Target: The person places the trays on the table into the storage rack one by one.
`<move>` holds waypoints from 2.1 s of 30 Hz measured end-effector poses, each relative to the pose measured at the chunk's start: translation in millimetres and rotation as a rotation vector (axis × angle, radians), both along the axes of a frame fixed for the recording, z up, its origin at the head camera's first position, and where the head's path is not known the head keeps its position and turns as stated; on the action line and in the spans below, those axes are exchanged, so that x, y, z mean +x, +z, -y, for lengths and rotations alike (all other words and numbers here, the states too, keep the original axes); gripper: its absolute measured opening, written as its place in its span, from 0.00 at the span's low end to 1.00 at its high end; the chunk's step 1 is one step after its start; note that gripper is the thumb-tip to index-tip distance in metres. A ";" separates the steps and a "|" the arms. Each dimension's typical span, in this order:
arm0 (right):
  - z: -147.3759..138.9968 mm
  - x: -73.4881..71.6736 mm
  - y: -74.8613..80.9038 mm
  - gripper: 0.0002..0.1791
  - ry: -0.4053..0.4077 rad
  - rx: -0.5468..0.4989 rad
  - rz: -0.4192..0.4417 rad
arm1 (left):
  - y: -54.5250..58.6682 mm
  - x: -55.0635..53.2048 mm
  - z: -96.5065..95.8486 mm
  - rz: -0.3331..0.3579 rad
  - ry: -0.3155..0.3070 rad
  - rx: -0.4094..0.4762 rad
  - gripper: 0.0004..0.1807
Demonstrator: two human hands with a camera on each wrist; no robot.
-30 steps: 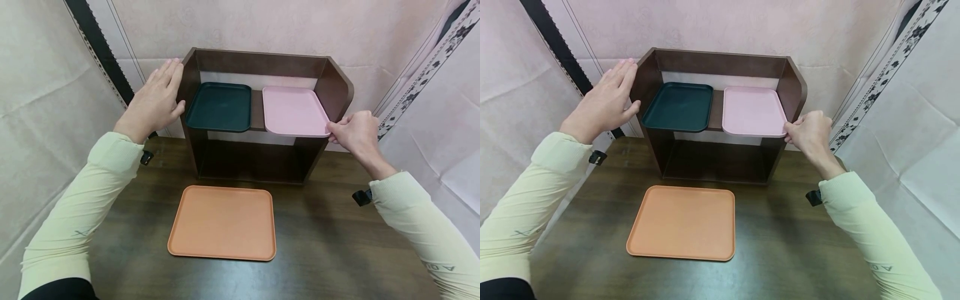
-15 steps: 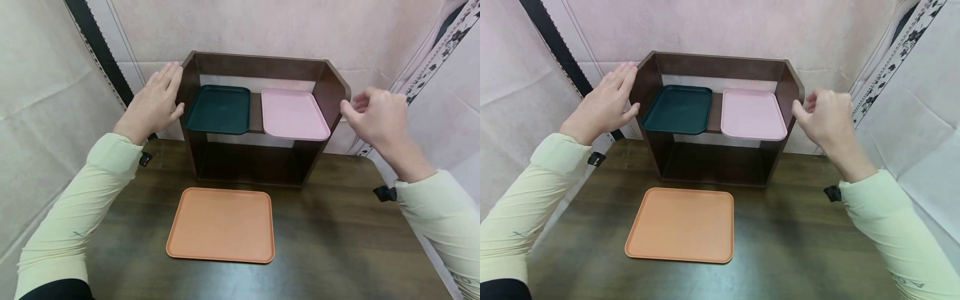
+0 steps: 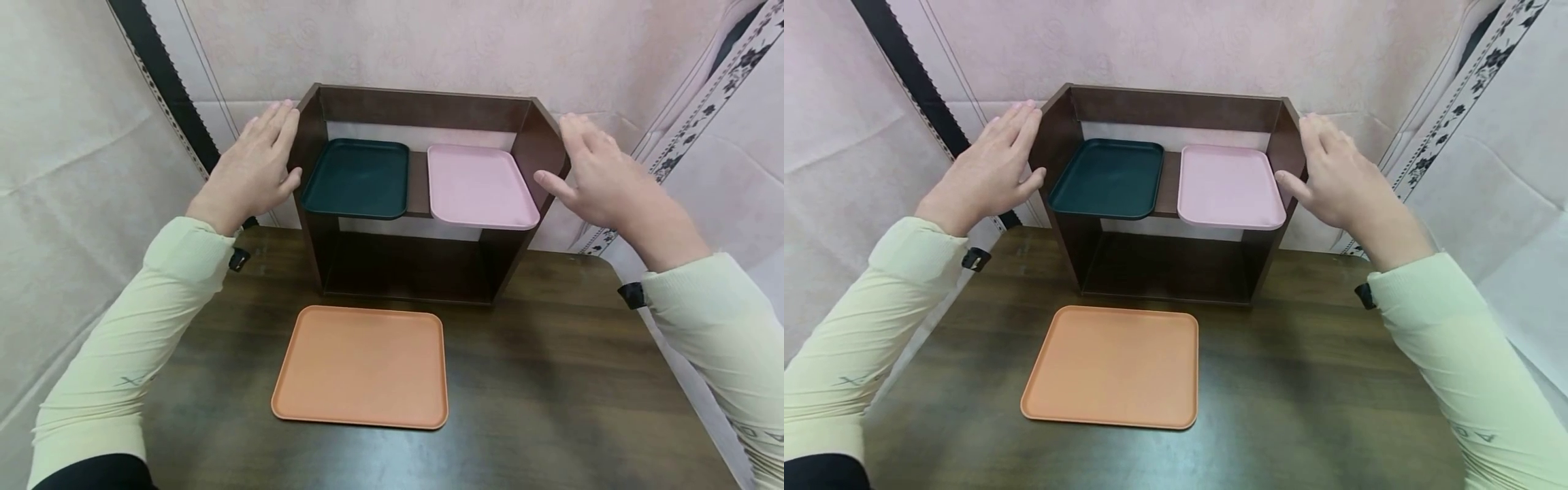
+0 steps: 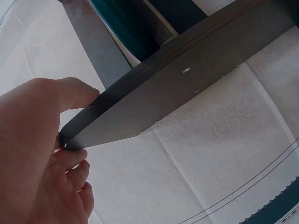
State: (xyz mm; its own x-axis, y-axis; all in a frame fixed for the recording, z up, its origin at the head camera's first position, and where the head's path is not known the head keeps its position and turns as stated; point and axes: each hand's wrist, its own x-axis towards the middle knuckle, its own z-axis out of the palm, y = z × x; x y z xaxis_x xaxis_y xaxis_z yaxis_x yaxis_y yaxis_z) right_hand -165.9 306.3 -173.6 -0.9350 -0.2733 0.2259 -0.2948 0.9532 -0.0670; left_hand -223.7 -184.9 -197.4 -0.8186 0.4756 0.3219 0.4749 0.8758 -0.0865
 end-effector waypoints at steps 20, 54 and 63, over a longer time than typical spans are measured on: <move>-6.4 -11.4 -22.8 0.52 0.046 0.122 -0.091 | -31.1 48.7 6.2 0.044 0.005 0.124 0.48; -6.1 -12.7 -18.4 0.52 0.033 0.085 -0.043 | -154.0 128.0 44.2 0.682 0.114 0.157 0.20; -5.6 -14.2 -20.5 0.53 0.032 0.080 -0.034 | -212.2 140.2 58.6 0.937 0.250 0.297 0.13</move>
State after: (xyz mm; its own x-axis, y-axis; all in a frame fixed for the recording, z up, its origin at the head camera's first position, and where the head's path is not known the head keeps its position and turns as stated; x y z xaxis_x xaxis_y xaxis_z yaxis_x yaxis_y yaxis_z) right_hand -180.1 311.9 -194.1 -0.9176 -0.3218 0.2332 -0.3264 0.9450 0.0198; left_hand -83.5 -243.5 -409.6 -0.8671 0.2617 -0.4239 0.0400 0.8848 0.4643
